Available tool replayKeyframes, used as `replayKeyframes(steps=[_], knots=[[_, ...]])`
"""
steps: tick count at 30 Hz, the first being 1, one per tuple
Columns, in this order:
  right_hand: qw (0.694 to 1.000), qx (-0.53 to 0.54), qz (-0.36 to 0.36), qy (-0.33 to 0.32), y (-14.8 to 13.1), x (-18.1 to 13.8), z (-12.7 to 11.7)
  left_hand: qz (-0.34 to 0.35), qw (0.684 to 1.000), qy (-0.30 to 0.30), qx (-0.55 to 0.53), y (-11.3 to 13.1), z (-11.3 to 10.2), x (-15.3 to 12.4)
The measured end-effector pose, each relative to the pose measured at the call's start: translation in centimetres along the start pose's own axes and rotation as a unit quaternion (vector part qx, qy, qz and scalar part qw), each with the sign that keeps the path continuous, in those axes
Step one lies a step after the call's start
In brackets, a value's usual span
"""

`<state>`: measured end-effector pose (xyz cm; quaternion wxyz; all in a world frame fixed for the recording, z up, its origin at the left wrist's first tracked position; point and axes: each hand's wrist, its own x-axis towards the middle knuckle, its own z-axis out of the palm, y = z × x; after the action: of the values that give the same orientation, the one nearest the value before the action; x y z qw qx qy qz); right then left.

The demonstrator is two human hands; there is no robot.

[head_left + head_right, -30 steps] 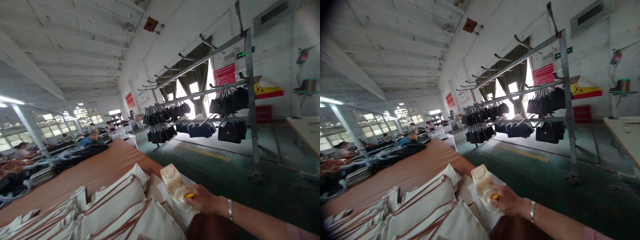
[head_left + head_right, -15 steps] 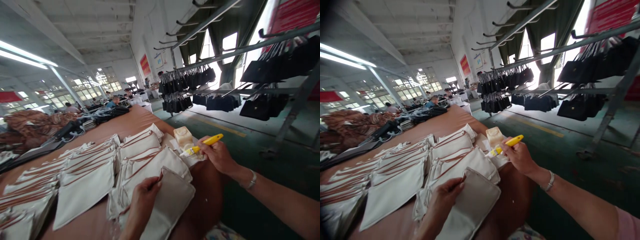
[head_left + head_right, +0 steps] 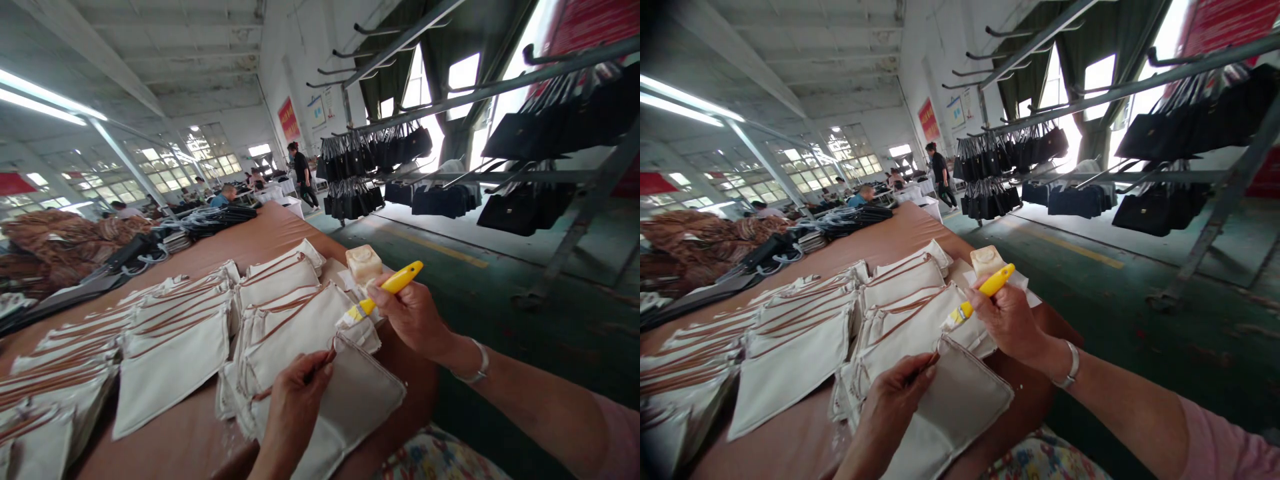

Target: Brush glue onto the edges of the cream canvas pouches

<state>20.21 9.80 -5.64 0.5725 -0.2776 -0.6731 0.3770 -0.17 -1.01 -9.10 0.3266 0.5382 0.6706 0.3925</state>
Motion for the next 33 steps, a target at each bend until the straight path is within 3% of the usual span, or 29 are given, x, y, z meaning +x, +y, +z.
replayKeyframes(steps=[4,9,13,15,17,20,22,26,30,33], knots=[[0.999,-0.017,-0.024,-0.042,-0.2,-0.2,-0.6,0.030,0.999,0.008,0.032,0.2,0.4,-0.6],[0.998,0.032,0.041,0.031,0.2,0.5,-1.7,0.122,0.989,0.055,0.068,1.7,1.1,-2.6],[0.981,0.126,0.139,-0.057,-0.6,-0.1,-1.6,0.184,0.975,0.074,0.095,2.5,1.4,-3.8],[0.966,0.151,0.178,-0.111,-1.3,-0.5,-1.7,0.180,0.975,0.076,0.106,2.5,1.2,-4.2],[0.960,0.165,0.193,-0.120,-1.9,-0.6,-2.0,0.166,0.976,0.076,0.116,2.4,1.0,-4.4],[0.965,0.188,0.179,-0.036,-2.2,-0.3,-2.4,0.151,0.977,0.082,0.123,2.5,0.7,-4.8],[0.965,0.189,0.182,-0.018,-2.2,-0.5,-2.0,0.144,0.977,0.098,0.127,2.8,0.7,-5.3],[0.935,0.213,0.260,-0.111,-3.1,-2.4,-0.2,0.126,0.973,0.136,0.135,3.5,0.2,-7.2],[0.912,0.266,0.312,-0.009,-3.1,-3.2,-0.5,0.105,0.958,0.207,0.168,3.5,-3.6,-9.6],[0.910,0.258,0.321,0.050,-0.7,-2.7,-1.8,0.069,0.932,0.259,0.245,3.5,-9.8,-10.8]])
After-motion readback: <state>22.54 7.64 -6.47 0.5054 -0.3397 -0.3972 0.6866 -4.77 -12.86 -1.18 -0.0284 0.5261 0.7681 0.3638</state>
